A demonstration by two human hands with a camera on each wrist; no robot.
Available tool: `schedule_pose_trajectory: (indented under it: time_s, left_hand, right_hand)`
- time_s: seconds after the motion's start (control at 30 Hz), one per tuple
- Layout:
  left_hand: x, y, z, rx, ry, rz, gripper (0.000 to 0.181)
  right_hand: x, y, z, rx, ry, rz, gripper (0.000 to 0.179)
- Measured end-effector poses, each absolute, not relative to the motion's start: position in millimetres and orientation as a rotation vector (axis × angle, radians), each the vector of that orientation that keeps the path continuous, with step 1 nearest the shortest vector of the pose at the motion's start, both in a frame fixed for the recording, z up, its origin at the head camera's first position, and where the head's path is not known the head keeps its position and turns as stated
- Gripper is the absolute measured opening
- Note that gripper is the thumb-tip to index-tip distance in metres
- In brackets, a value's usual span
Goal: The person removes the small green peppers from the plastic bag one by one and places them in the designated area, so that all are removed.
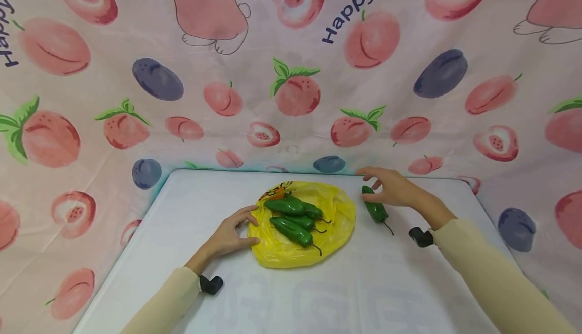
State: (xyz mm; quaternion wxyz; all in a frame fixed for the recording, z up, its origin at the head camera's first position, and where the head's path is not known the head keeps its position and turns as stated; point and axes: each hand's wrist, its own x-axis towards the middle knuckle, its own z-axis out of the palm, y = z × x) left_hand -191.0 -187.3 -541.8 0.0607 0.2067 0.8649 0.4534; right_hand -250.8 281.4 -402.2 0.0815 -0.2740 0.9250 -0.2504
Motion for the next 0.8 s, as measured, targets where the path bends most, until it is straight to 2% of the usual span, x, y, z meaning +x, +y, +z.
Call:
schedule_pose_trajectory:
  time_s: [0.47,0.8]
  left_hand:
    - [-191,-188,-543,0.629,2.615,1.39,0.034]
    - [-192,-190,-545,0.638,2.598,1.4,0.03]
  right_hand:
    - [-260,244,-396,-1.011,2.75,-0.785,0.062]
    - [-264,212,-392,-1.056,2.706,-0.779,0.063]
